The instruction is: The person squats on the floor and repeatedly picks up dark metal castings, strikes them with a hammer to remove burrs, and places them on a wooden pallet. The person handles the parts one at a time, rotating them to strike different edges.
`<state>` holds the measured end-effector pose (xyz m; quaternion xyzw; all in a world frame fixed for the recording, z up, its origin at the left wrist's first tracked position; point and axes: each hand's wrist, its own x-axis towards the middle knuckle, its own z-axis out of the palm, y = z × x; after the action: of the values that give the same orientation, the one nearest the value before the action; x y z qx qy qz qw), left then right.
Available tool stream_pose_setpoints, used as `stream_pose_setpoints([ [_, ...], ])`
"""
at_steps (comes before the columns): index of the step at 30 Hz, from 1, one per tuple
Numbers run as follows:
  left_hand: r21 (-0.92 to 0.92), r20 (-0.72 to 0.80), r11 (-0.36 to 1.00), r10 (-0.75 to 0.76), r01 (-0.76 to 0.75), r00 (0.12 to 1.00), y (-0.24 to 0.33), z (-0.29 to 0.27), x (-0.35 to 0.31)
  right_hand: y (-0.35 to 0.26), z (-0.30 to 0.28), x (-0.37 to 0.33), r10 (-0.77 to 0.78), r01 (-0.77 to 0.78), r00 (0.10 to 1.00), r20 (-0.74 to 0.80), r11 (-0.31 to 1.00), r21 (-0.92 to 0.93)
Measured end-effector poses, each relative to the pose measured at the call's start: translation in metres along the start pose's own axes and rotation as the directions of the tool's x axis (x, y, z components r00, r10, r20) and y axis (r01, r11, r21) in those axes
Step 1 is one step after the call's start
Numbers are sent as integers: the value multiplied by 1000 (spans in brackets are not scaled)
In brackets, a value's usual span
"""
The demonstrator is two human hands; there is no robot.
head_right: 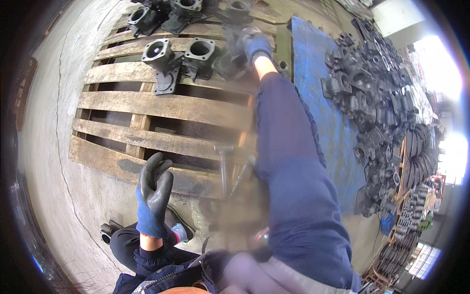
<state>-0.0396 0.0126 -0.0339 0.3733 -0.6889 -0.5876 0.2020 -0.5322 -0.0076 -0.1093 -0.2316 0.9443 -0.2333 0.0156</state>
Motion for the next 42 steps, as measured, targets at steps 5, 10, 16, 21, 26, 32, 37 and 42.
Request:
stream_pose_setpoints([
  [5,-104,1,986,-131,130,991,-11,11,5,4,-12,-28,-466,389,788,402,883,262],
  [10,-19,10,999,-51,51,999,-13,11,4,30,-40,-144,-236,224,812,533,971,88],
  [16,-40,159,997,-54,62,986,-20,40,-2,139,-116,-322,107,-150,801,590,988,25],
  [21,157,337,988,-69,16,939,-15,80,-19,156,-134,-403,292,-463,837,463,829,315],
  [26,172,538,978,10,-122,843,-6,121,-70,152,-140,-425,10,-236,835,550,910,341],
  [32,140,587,949,150,-282,795,1,147,-124,141,-205,-467,-178,-151,839,515,833,533],
  [37,231,549,953,38,-195,835,-6,148,-103,164,-225,-485,-183,-171,859,479,779,603],
  [42,257,527,965,-102,-44,844,-25,147,-30,183,-214,-463,-28,-169,959,281,742,649],
])
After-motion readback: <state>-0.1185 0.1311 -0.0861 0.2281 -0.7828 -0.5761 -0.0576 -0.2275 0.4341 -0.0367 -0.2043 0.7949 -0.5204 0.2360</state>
